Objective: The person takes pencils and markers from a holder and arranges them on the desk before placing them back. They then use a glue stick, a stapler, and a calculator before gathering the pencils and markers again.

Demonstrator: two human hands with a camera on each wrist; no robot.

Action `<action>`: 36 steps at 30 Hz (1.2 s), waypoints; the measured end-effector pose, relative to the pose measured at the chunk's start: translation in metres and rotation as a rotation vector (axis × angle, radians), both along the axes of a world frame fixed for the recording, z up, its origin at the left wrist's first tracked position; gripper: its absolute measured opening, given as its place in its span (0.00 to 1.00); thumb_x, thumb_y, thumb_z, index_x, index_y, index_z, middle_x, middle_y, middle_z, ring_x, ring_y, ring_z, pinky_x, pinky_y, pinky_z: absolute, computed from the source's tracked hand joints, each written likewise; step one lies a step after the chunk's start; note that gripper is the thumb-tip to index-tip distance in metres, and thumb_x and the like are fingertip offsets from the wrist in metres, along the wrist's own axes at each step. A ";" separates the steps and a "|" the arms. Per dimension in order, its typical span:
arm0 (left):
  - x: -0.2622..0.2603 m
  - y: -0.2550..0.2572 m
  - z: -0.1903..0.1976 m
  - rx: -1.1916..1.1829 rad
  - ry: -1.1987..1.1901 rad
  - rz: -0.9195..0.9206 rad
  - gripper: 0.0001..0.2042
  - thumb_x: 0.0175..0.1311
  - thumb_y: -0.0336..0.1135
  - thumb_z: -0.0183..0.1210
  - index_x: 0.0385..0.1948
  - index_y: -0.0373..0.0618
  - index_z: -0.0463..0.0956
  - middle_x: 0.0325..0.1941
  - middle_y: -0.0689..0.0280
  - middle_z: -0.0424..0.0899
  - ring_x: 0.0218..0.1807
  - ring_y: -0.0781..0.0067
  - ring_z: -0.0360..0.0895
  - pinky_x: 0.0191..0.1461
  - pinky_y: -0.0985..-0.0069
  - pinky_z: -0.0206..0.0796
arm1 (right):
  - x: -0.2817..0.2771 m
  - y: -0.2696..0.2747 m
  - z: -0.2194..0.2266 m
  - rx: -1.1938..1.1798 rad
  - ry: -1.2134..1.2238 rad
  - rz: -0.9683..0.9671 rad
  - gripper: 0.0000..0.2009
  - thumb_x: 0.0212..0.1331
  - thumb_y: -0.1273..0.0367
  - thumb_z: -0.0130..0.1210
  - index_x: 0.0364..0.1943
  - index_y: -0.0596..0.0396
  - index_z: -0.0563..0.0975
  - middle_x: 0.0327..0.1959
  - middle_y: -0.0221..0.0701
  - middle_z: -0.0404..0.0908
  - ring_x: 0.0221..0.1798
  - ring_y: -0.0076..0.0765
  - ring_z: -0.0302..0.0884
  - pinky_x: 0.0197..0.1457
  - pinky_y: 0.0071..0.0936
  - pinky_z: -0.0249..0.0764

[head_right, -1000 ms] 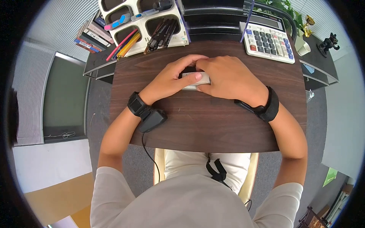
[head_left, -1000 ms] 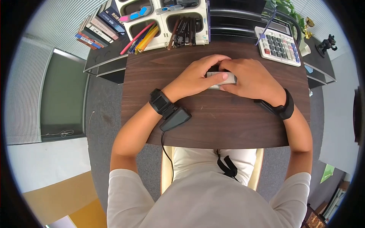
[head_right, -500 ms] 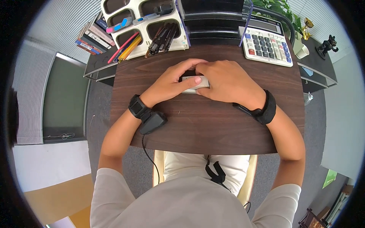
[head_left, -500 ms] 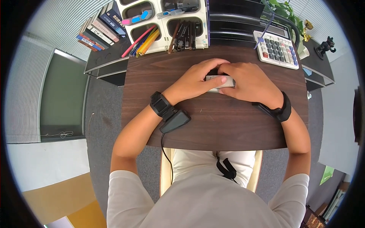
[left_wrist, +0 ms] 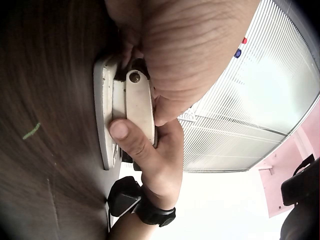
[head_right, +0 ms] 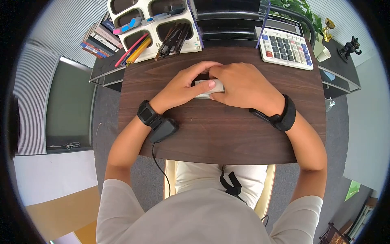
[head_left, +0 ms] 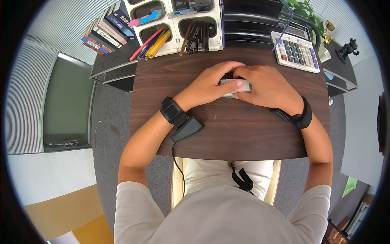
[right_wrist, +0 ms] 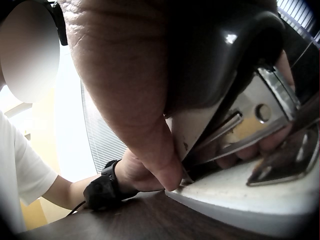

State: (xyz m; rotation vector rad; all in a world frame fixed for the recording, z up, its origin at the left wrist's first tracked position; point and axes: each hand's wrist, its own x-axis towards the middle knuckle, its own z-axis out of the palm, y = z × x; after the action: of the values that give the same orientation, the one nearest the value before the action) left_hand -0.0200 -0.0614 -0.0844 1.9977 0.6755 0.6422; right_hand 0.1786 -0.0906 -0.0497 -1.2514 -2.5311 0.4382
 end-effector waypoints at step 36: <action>0.000 0.002 -0.004 0.012 -0.018 -0.002 0.25 0.67 0.49 0.54 0.59 0.42 0.67 0.56 0.58 0.77 0.59 0.65 0.72 0.63 0.70 0.60 | -0.001 0.001 0.000 0.000 -0.016 0.002 0.18 0.47 0.61 0.64 0.40 0.57 0.77 0.31 0.41 0.82 0.36 0.52 0.80 0.41 0.42 0.75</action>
State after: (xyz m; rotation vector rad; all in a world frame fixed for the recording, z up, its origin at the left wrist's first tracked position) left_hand -0.0204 -0.0594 -0.0888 2.0006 0.6606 0.6639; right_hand 0.1775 -0.0896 -0.0496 -1.2571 -2.5460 0.4303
